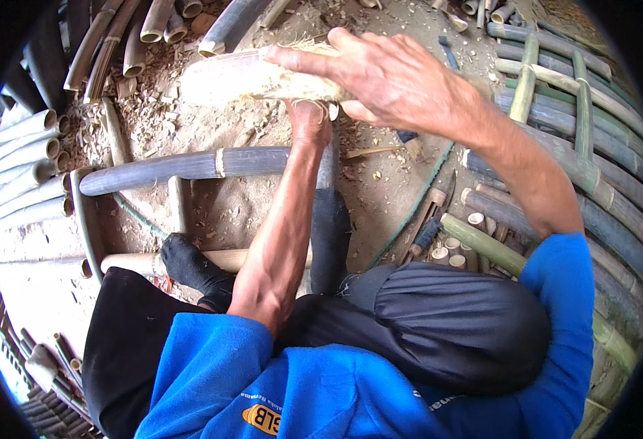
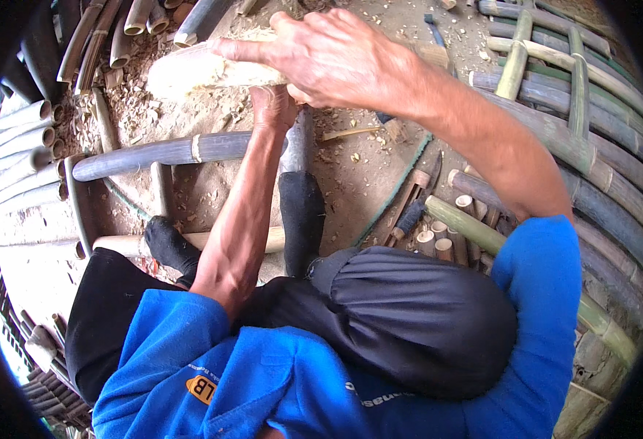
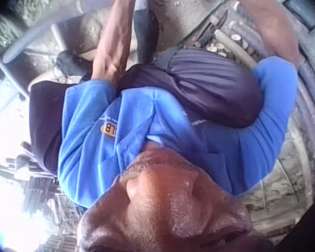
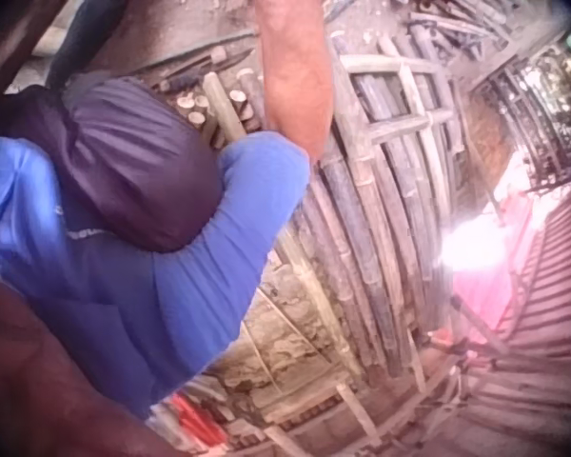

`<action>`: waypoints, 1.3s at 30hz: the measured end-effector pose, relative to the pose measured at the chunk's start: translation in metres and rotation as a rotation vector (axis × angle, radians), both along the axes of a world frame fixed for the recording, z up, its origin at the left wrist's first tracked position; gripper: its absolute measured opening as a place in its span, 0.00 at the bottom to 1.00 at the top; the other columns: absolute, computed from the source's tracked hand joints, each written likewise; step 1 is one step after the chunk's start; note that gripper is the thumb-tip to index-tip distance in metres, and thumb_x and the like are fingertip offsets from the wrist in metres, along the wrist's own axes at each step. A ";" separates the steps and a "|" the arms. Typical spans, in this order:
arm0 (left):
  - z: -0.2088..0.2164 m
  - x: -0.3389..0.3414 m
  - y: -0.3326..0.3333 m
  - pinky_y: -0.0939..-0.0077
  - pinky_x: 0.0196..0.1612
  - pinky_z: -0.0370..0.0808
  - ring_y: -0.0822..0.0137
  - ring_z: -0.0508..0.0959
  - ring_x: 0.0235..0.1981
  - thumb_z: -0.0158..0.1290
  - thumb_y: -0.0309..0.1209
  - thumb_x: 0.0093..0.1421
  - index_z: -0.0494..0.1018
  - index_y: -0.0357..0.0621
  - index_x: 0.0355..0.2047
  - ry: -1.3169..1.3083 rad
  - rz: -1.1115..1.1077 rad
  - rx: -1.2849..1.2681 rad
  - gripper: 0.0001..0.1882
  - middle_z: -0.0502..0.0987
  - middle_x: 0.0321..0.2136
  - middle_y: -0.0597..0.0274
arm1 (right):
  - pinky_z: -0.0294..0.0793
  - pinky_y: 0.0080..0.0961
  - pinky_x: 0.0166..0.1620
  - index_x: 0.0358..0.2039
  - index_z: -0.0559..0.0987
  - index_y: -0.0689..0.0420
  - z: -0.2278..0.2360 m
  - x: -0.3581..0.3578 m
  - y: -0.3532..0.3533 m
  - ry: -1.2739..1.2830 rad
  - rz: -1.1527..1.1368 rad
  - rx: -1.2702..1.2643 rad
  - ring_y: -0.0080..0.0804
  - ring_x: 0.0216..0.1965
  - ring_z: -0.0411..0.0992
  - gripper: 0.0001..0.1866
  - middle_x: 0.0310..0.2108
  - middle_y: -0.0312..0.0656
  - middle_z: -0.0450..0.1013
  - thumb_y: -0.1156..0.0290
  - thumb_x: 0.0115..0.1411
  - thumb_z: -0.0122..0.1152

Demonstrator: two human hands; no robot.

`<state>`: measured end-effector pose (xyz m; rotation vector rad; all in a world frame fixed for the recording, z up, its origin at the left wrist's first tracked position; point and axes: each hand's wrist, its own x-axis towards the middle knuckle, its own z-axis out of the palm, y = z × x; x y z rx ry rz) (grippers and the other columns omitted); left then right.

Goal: The person constructs a bamboo frame, using a curved blade to shave wood from bamboo poles, inserting them into pre-drilled holes, and hammering a small piece of wood into a joint by hand.

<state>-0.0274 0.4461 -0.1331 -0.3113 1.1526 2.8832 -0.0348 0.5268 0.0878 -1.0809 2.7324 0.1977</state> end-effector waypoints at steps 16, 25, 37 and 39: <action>0.020 0.014 -0.016 0.78 0.27 0.71 0.76 0.72 0.22 0.55 0.26 0.59 0.78 0.34 0.38 -0.007 0.232 -0.089 0.09 0.77 0.23 0.65 | 0.82 0.40 0.48 0.71 0.54 0.31 -0.007 0.003 0.022 -0.018 -0.101 -0.476 0.46 0.40 0.78 0.49 0.47 0.49 0.73 0.68 0.53 0.69; 0.028 0.023 -0.023 0.79 0.27 0.67 0.77 0.69 0.23 0.54 0.29 0.59 0.79 0.34 0.31 0.072 0.007 -0.368 0.09 0.72 0.20 0.68 | 0.84 0.33 0.37 0.74 0.49 0.43 0.019 0.004 0.021 -0.204 -0.170 -0.407 0.42 0.32 0.78 0.48 0.51 0.58 0.71 0.68 0.57 0.66; 0.020 0.021 -0.014 0.68 0.39 0.74 0.64 0.79 0.35 0.50 0.32 0.66 0.76 0.34 0.39 0.145 -0.026 -0.810 0.12 0.81 0.33 0.53 | 0.82 0.40 0.50 0.71 0.55 0.29 0.003 0.011 0.009 -0.152 -0.082 -0.526 0.44 0.44 0.78 0.48 0.52 0.47 0.73 0.69 0.54 0.69; 0.014 0.012 -0.011 0.63 0.44 0.73 0.56 0.79 0.40 0.46 0.32 0.67 0.76 0.35 0.42 0.154 -0.101 -0.869 0.13 0.80 0.39 0.48 | 0.80 0.42 0.49 0.70 0.57 0.29 0.012 0.011 0.005 -0.111 -0.132 -0.056 0.46 0.42 0.77 0.47 0.40 0.46 0.72 0.71 0.53 0.68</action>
